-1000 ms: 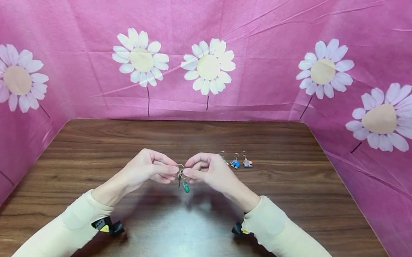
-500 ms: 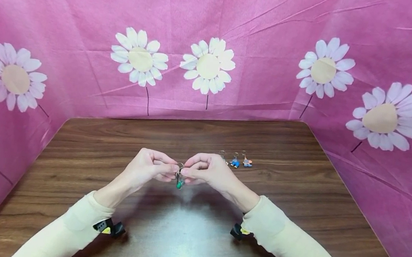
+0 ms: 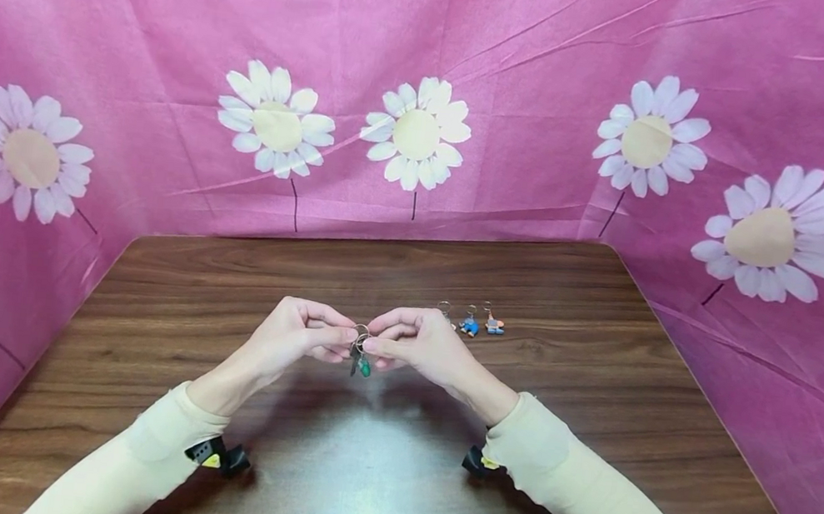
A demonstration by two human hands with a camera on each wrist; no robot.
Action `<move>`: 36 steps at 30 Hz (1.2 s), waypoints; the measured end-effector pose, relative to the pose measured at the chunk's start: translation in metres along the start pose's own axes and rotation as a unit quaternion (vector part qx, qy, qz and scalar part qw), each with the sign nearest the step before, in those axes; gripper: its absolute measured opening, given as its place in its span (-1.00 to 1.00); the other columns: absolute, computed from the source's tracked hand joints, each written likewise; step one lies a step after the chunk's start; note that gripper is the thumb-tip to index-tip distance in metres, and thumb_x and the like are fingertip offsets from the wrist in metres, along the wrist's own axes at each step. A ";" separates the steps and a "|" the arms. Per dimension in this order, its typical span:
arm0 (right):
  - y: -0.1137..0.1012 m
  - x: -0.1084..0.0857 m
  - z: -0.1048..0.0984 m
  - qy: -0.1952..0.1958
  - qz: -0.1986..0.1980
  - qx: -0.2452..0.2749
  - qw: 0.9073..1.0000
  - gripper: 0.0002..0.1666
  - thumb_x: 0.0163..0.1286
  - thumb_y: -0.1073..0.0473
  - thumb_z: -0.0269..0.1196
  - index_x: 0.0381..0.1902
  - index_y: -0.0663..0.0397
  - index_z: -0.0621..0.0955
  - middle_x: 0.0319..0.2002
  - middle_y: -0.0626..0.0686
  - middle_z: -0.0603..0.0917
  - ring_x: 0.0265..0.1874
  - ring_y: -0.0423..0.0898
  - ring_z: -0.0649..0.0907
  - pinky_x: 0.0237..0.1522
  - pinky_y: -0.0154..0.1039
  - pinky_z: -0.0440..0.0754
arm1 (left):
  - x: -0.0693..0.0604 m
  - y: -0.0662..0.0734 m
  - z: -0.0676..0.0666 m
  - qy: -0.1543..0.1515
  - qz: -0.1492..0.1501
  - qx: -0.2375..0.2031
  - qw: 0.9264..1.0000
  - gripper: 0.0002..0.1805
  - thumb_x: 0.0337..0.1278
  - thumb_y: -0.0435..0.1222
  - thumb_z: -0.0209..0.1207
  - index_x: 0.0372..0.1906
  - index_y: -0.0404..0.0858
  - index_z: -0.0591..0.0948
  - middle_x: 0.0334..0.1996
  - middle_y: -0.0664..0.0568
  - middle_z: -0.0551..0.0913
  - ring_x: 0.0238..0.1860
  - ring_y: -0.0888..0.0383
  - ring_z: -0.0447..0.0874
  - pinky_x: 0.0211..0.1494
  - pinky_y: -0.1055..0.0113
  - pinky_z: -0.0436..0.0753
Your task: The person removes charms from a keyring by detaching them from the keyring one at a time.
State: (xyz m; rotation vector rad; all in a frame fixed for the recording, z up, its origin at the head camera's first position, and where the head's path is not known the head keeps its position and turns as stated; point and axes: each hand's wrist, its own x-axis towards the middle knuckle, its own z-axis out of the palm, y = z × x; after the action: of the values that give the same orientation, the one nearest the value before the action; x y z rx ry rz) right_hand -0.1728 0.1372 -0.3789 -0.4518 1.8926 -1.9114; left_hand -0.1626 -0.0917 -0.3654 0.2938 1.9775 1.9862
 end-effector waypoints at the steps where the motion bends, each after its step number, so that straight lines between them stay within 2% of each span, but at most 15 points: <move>1: -0.001 0.000 0.000 0.000 0.001 -0.005 1.000 -0.65 0.29 0.30 0.44 -0.02 0.38 0.64 -0.30 0.19 0.78 -0.39 -0.01 0.77 -0.16 0.01 0.81 | 0.000 0.000 0.000 -0.002 0.002 0.000 1.000 -0.72 0.19 -0.45 0.34 -0.08 -0.60 0.67 -0.33 -0.22 0.78 -0.40 0.10 0.78 -0.17 0.11 0.82; 7: -0.004 0.000 -0.002 0.001 -0.006 -0.017 1.000 -0.70 0.29 0.30 0.43 -0.06 0.36 0.67 -0.30 0.26 0.76 -0.46 -0.05 0.73 -0.21 0.01 0.82 | 0.000 0.000 -0.002 -0.016 0.016 0.003 1.000 -0.71 0.18 -0.45 0.34 -0.07 -0.60 0.67 -0.36 -0.23 0.78 -0.42 0.14 0.76 -0.24 0.17 0.83; 9: -0.005 -0.001 -0.003 -0.003 -0.009 -0.025 1.000 -0.71 0.29 0.29 0.43 -0.07 0.35 0.68 -0.31 0.27 0.76 -0.49 -0.07 0.72 -0.22 0.00 0.82 | 0.000 0.000 -0.002 -0.020 0.017 0.005 1.000 -0.72 0.18 -0.45 0.34 -0.08 -0.60 0.67 -0.36 -0.25 0.77 -0.43 0.14 0.76 -0.23 0.13 0.83; 14: -0.006 -0.001 -0.004 -0.024 -0.032 -0.055 0.998 -0.74 0.31 0.28 0.43 -0.09 0.32 0.72 -0.29 0.21 0.78 -0.48 -0.05 0.72 -0.28 -0.03 0.82 | 0.000 0.000 -0.002 -0.025 0.018 0.018 0.999 -0.78 0.15 -0.46 0.36 -0.14 -0.56 0.71 -0.40 -0.25 0.77 -0.48 0.10 0.74 -0.27 0.11 0.83; 17: -0.006 -0.001 -0.006 -0.046 -0.050 -0.073 0.995 -0.78 0.32 0.30 0.42 -0.11 0.31 0.73 -0.27 0.18 0.79 -0.50 -0.06 0.71 -0.35 -0.08 0.82 | -0.001 0.001 -0.001 -0.030 0.020 0.028 0.999 -0.80 0.14 -0.48 0.34 -0.17 -0.57 0.71 -0.44 -0.18 0.76 -0.51 0.12 0.72 -0.35 0.23 0.82; 21: -0.011 -0.001 -0.007 -0.073 -0.067 -0.090 0.991 -0.80 0.34 0.32 0.40 -0.11 0.31 0.74 -0.24 0.18 0.80 -0.54 -0.09 0.71 -0.39 -0.09 0.80 | 0.000 0.004 -0.001 -0.041 0.008 0.016 0.999 -0.79 0.13 -0.49 0.30 -0.17 -0.61 0.69 -0.49 -0.11 0.75 -0.54 0.16 0.69 -0.41 0.32 0.79; 26: -0.016 0.000 -0.007 -0.088 -0.066 -0.105 0.988 -0.77 0.36 0.30 0.39 -0.07 0.31 0.74 -0.21 0.15 0.80 -0.54 -0.10 0.72 -0.38 -0.04 0.80 | 0.000 0.007 -0.002 -0.044 -0.022 -0.010 0.999 -0.77 0.14 -0.49 0.26 -0.15 -0.62 0.66 -0.50 -0.07 0.72 -0.54 0.18 0.67 -0.41 0.36 0.77; 31: -0.018 0.000 -0.008 -0.090 -0.058 -0.125 0.986 -0.75 0.38 0.27 0.38 -0.03 0.28 0.74 -0.23 0.14 0.80 -0.56 -0.09 0.69 -0.37 0.06 0.79 | 0.000 0.010 -0.005 -0.042 -0.026 0.005 0.999 -0.74 0.12 -0.49 0.26 -0.13 -0.62 0.67 -0.47 -0.07 0.74 -0.55 0.18 0.67 -0.41 0.34 0.78; 36: -0.019 0.000 -0.007 -0.088 -0.067 -0.136 0.984 -0.77 0.40 0.24 0.36 -0.04 0.22 0.75 -0.21 0.14 0.80 -0.50 -0.06 0.72 -0.36 -0.01 0.80 | 0.000 0.011 -0.007 -0.047 -0.020 0.022 0.998 -0.75 0.13 -0.47 0.29 -0.13 -0.59 0.68 -0.45 -0.11 0.76 -0.52 0.17 0.70 -0.37 0.27 0.81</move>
State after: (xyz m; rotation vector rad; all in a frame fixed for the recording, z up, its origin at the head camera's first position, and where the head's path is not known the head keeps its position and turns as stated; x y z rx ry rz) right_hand -0.1778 0.1431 -0.3606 -0.8234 2.0560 -1.6332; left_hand -0.1656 -0.0983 -0.3548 0.3491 1.9538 1.8715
